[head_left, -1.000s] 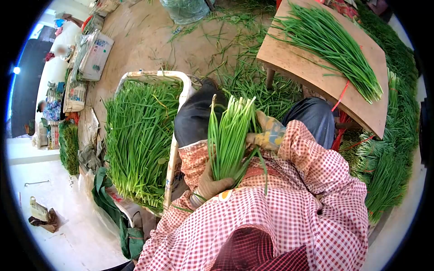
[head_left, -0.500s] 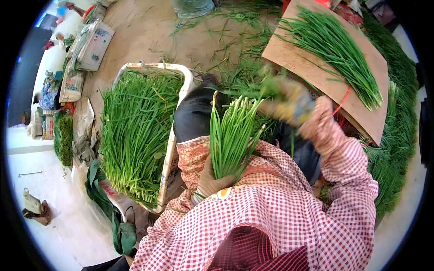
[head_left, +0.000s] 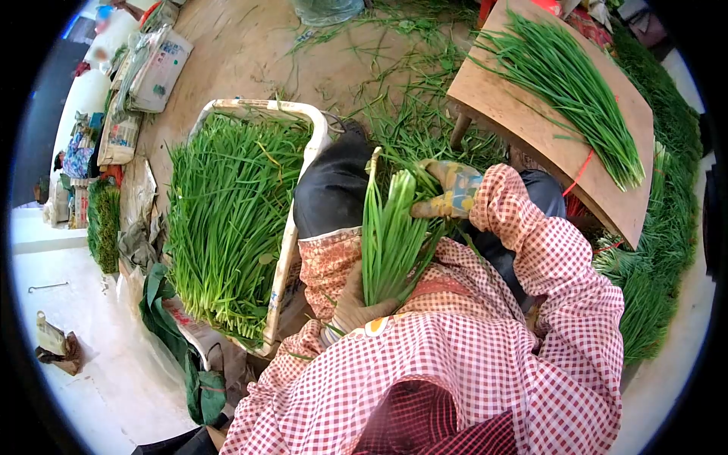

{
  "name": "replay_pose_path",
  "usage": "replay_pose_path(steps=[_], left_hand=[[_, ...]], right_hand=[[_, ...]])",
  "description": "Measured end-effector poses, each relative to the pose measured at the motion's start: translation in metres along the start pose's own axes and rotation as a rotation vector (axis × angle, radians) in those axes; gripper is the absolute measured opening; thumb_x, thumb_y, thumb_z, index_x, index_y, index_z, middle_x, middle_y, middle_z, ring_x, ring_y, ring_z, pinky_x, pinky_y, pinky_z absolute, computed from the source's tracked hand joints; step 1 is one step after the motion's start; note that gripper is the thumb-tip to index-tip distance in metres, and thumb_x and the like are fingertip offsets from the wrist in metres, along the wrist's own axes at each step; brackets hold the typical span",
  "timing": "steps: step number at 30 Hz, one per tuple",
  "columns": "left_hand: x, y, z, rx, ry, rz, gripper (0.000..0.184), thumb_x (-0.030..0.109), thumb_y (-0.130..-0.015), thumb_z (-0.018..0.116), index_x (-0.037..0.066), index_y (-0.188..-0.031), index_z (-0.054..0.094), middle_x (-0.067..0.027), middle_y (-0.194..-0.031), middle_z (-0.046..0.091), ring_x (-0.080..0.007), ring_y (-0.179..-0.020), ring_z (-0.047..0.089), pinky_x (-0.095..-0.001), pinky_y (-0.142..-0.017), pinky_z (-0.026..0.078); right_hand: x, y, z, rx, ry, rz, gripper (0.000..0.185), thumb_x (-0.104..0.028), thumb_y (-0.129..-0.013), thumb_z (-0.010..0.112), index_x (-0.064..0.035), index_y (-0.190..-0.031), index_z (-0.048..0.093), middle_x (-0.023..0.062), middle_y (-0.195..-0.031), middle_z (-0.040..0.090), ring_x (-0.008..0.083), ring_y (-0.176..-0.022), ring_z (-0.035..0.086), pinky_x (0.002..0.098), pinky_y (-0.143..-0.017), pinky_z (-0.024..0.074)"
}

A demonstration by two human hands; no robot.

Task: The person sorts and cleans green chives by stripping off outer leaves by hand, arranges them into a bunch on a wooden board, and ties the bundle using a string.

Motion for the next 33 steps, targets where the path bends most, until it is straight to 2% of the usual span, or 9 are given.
replay_pose_path(steps=[2,8,10,12,18,24,28,30,33], left_hand=[[-0.002,-0.002,-0.005,-0.071,-0.118,-0.023,0.086,0.0,-0.066,0.075,0.007,-0.14,0.031,-0.0143,-0.13,0.05,-0.025,-0.12,0.049,-0.0388,-0.102,0.039],[0.005,-0.01,-0.004,-0.146,-0.153,-0.019,0.088,0.002,-0.066,0.077,0.005,-0.14,0.029,-0.0137,-0.131,0.049,-0.0244,-0.119,0.049,-0.0379,-0.102,0.039],[-0.006,-0.014,-0.011,-0.169,-0.105,-0.052,0.089,0.003,-0.066,0.077,0.005,-0.141,0.028,-0.0138,-0.132,0.047,-0.0245,-0.12,0.048,-0.0378,-0.102,0.038],[-0.007,-0.016,-0.013,-0.186,-0.053,-0.092,0.09,0.005,-0.066,0.077,0.005,-0.141,0.027,-0.0139,-0.133,0.046,-0.0246,-0.121,0.047,-0.0377,-0.103,0.037],[-0.008,-0.023,-0.014,-0.214,-0.29,-0.127,0.096,0.012,-0.07,0.077,0.005,-0.144,0.017,-0.0141,-0.138,0.039,-0.025,-0.126,0.041,-0.0379,-0.105,0.033],[-0.008,-0.029,-0.012,-0.275,-0.045,-0.191,0.092,0.009,-0.073,0.072,0.005,-0.145,0.015,-0.0147,-0.14,0.037,-0.025,-0.128,0.038,-0.0381,-0.107,0.029],[-0.006,-0.031,-0.017,-0.262,0.096,-0.236,0.085,-0.001,-0.075,0.069,0.004,-0.145,0.019,-0.0118,-0.139,0.04,-0.0214,-0.127,0.04,-0.0361,-0.106,0.03],[-0.006,-0.031,-0.022,-0.296,-0.058,-0.212,0.087,0.002,-0.075,0.072,0.004,-0.144,0.02,-0.0119,-0.139,0.04,-0.0218,-0.128,0.039,-0.0371,-0.106,0.03],[-0.011,-0.033,-0.025,-0.344,-0.036,-0.196,0.087,0.004,-0.075,0.07,0.003,-0.145,0.017,-0.0129,-0.143,0.035,-0.023,-0.131,0.033,-0.0375,-0.109,0.025]], right_hand=[[0.016,-0.003,-0.001,0.062,0.215,-0.07,0.078,-0.045,-0.067,0.074,-0.0043,-0.127,0.046,0.0173,-0.119,0.054,0.0305,-0.114,0.051,0.0392,-0.094,0.0408],[0.009,-0.009,0.018,0.199,-0.091,-0.408,0.082,-0.042,-0.065,0.077,-0.0059,-0.128,0.04,0.0145,-0.114,0.055,0.0269,-0.106,0.054,0.0379,-0.089,0.0433],[0.001,-0.011,0.009,0.013,-0.051,-0.11,0.07,-0.041,-0.067,0.075,-0.0081,-0.121,0.044,0.0123,-0.105,0.058,0.0251,-0.099,0.056,0.0362,-0.086,0.0436],[0.021,-0.021,0.011,0.018,-0.124,-0.125,0.06,-0.038,-0.068,0.072,-0.0094,-0.115,0.047,0.0119,-0.099,0.059,0.0255,-0.096,0.057,0.0366,-0.085,0.0425],[0.054,-0.026,0.054,0.337,0.129,-0.023,0.064,-0.039,-0.078,0.06,-0.0044,-0.128,0.042,0.0141,-0.103,0.059,0.0296,-0.096,0.058,0.0394,-0.086,0.0436],[0.05,-0.052,0.034,-0.073,0.488,0.113,0.045,-0.028,-0.092,0.046,-0.0033,-0.13,0.043,0.018,-0.096,0.06,0.0313,-0.087,0.059,0.0379,-0.074,0.048],[0.083,-0.1,0.005,-0.083,0.287,0.351,0.046,-0.007,-0.089,0.041,-0.0092,-0.135,0.044,0.0118,-0.102,0.063,0.0191,-0.073,0.058,0.0279,-0.065,0.0517],[0.092,-0.098,-0.006,0.283,-0.245,0.169,0.028,-0.017,-0.092,0.049,-0.0065,-0.118,0.054,0.0048,-0.083,0.06,0.0142,-0.06,0.053,0.0256,-0.056,0.0464],[0.093,-0.115,-0.019,0.11,-0.541,0.462,0.032,-0.025,-0.091,0.054,-0.0118,-0.121,0.055,0.0072,-0.099,0.063,0.0123,-0.07,0.058,0.0283,-0.058,0.0501]])
Point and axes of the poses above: each hand's wrist, its own y-axis away from the middle knuckle, its own z-axis out of the palm, x = y × z, the point moved 1 cm from there along -y, towards the middle knuckle
